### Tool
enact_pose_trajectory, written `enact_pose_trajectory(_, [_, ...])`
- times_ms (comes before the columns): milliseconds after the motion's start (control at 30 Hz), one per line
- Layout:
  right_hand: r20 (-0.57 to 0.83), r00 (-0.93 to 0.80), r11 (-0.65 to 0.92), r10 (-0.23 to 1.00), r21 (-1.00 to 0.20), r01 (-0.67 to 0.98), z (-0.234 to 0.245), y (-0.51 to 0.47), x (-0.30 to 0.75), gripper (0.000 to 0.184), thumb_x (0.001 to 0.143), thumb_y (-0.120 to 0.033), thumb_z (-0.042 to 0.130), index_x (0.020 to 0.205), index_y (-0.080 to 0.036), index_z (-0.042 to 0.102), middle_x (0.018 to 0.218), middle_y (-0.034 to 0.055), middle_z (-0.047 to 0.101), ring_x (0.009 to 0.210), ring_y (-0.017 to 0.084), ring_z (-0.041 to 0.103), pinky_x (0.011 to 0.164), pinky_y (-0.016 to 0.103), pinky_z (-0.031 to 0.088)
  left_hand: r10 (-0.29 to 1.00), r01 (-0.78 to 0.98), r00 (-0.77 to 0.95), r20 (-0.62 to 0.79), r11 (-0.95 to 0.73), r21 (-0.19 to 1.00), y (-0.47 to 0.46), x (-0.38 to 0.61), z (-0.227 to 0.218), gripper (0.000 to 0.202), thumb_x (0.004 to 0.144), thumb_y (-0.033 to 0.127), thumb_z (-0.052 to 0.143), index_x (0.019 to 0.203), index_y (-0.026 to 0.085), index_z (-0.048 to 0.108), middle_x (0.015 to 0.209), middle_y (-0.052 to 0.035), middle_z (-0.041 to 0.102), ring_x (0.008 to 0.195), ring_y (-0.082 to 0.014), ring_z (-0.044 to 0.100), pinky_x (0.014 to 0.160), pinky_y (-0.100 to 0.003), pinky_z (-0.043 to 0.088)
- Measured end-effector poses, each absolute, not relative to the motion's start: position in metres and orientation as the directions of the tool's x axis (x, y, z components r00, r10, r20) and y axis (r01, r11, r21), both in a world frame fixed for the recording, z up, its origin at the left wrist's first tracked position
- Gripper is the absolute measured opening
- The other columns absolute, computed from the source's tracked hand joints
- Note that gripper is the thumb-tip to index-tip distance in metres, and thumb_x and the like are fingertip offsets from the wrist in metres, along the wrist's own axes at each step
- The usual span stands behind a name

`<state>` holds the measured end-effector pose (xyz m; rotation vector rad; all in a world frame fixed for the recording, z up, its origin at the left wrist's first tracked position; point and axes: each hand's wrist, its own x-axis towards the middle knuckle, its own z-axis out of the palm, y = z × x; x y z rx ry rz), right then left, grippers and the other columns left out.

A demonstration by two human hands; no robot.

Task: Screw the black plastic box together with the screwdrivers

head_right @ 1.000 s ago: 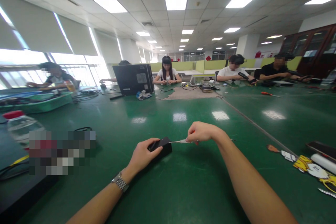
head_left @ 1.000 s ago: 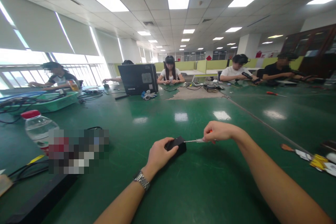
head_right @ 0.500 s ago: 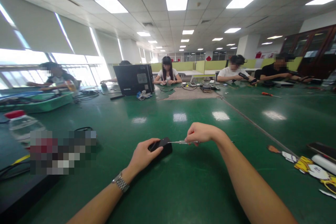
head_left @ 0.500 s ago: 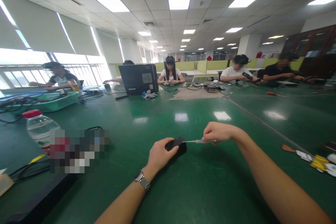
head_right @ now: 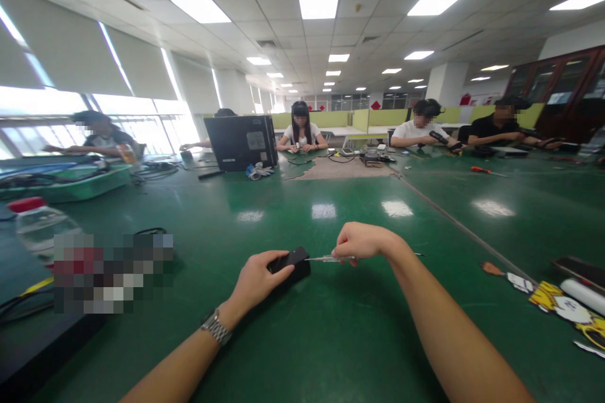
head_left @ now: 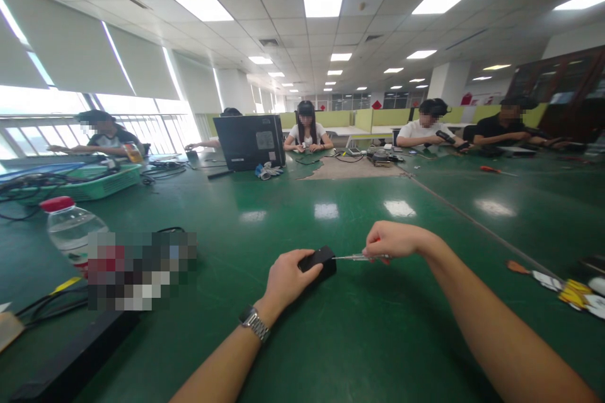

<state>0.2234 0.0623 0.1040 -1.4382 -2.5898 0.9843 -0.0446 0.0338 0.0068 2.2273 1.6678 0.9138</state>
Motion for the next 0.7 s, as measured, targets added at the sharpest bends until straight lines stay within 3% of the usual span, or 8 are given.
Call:
enact_pose_trajectory(233, [-0.293,-0.551,0.394,0.781,-0.453,0.8,0.101,0.059,0.215,0.031,0.077,-0.037,0.049,0.066,-0.013,0.065,0.057,0.004,0.063,0.049,0.011,0.052,0.046,0.02,0.036,0.899,0.814,0.198,0.391,-0.373,0.445,0.032,-0.044,0.005,0.035,0.08,0.046,0.06,0.106,0.024,0.069,0.104,-0.0029,0.071,0.093,-0.0235,0.065,0.077,-0.031,0.05])
enact_pose_trajectory(467, [-0.387,-0.459,0.258,0.8,-0.469,0.845,0.067,0.08,0.216,0.029,0.071,-0.037,0.056,0.085,-0.015,0.069,0.072,0.0043,0.067,0.055,0.014,0.059,0.049,0.021,0.041,0.903,0.782,0.213,0.374,-0.387,0.489,0.032,-0.045,0.004,0.039,0.077,0.042,0.065,0.112,0.024,0.063,0.106,-0.0024,0.07,0.093,-0.023,0.064,0.076,-0.029,0.05])
enact_pose_trajectory(700, [-0.185,-0.374,0.346,0.909,-0.166,0.923,0.066,0.087,0.221,0.023,0.062,-0.029,0.061,0.081,-0.023,0.073,0.084,0.0028,0.07,0.07,0.018,0.061,0.054,0.024,0.037,0.908,0.739,0.237,0.347,-0.4,0.542,0.036,-0.049,0.003,0.041,0.078,0.045,0.063,0.111,0.02,0.065,0.107,-0.0058,0.069,0.094,-0.0239,0.064,0.08,-0.031,0.049])
